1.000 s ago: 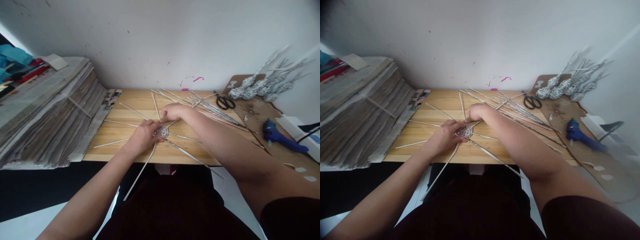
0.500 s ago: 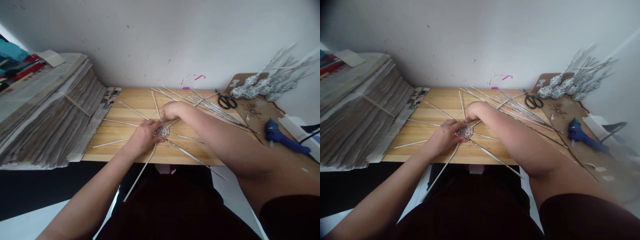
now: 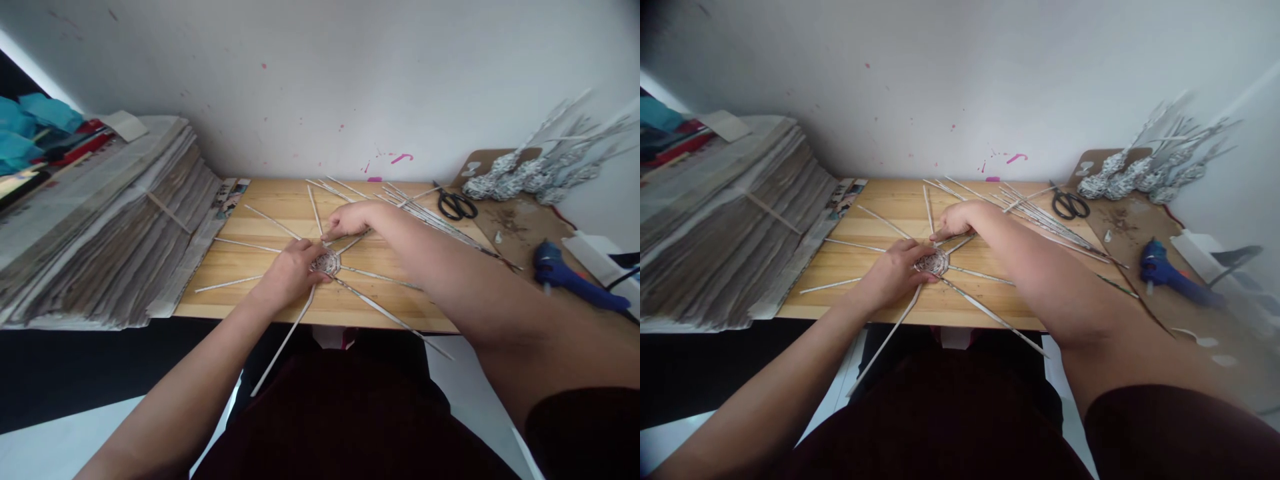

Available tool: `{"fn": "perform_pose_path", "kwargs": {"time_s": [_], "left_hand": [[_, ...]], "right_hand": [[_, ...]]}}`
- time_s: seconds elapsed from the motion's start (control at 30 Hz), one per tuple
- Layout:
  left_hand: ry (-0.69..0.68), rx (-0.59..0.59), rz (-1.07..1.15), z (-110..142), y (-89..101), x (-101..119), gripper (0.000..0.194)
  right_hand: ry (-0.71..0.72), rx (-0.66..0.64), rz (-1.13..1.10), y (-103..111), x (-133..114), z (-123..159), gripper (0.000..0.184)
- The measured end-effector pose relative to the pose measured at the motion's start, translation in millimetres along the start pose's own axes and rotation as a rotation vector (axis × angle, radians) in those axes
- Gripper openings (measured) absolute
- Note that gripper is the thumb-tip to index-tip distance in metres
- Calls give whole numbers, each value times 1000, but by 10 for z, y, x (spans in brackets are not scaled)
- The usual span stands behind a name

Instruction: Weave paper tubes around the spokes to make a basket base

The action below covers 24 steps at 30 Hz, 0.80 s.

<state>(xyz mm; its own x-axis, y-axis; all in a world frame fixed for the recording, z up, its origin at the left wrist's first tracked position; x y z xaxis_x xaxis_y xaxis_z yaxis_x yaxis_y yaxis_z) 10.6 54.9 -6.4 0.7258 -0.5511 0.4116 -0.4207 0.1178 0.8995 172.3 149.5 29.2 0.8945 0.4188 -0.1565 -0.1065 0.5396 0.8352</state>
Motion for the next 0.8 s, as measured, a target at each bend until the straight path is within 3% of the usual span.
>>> {"fn": "perform_pose_path", "kwargs": {"time_s": [0.47,0.8], "left_hand": [[-22,21,19,11,-3,-14,44],[-40,18,9,29,32,31,44]], "right_hand": [[-84,31,149,9,-215,-41,52],[-36,-94,280,-3,-260,-80,66]]}}
Point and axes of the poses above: each hand's wrist, its own z-axis away from the middle knuckle, its own y-axis out of the back of the hand, x = y × z, the point moved 3 cm from there along -z, towards the middle knuckle, and after that the axes turned 4 degrees about y, right-handed, at the moved point
